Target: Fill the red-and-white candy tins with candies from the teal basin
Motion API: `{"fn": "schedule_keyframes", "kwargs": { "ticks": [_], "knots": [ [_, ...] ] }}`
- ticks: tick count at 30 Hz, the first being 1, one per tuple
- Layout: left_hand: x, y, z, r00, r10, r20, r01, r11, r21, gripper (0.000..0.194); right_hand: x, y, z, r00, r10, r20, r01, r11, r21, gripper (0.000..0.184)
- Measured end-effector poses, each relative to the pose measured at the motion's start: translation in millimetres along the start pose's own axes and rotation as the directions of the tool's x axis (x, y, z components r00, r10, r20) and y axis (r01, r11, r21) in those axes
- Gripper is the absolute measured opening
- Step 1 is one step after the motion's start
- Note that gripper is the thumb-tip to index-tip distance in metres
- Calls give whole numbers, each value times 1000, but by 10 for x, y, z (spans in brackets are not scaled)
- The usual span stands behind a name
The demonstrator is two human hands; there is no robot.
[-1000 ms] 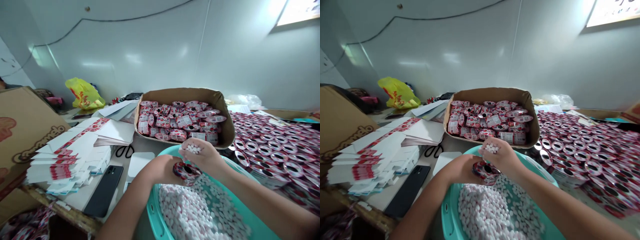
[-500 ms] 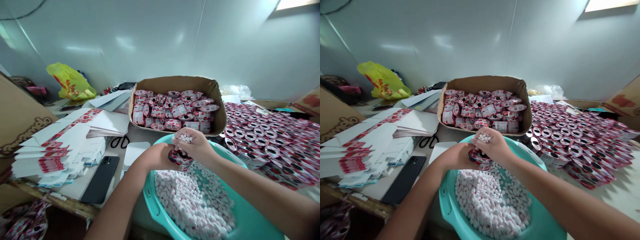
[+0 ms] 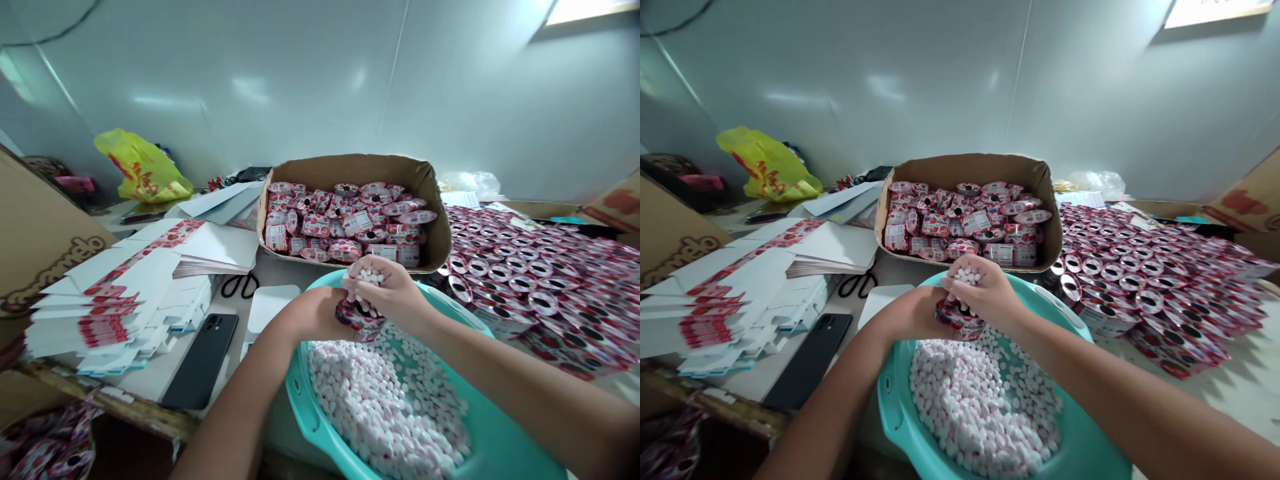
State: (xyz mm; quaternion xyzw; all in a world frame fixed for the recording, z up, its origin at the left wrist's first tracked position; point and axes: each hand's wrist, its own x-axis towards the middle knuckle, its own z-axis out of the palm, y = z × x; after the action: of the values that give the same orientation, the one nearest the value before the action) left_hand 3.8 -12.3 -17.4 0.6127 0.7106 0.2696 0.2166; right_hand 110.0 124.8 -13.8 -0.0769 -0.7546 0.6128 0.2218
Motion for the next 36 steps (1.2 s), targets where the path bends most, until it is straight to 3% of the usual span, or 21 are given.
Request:
{"fn": "schedule_keyframes", "kwargs": {
  "ticks": [24, 31, 36],
  "knots": [
    [-13, 32, -8, 1000, -10, -27, 10, 1000, -21, 42, 12, 3, -23, 1000, -12, 11, 12, 999, 51, 31],
    [-11, 26, -5, 999, -23, -26, 21, 999, -48, 41, 17, -22, -30, 997, -69, 29, 69, 998, 11, 27],
    [-16, 32, -5, 999, 19, -30, -21, 998, -63, 38, 8, -42, -27, 997, -69, 40, 69, 998, 14, 23]
  ]
}}
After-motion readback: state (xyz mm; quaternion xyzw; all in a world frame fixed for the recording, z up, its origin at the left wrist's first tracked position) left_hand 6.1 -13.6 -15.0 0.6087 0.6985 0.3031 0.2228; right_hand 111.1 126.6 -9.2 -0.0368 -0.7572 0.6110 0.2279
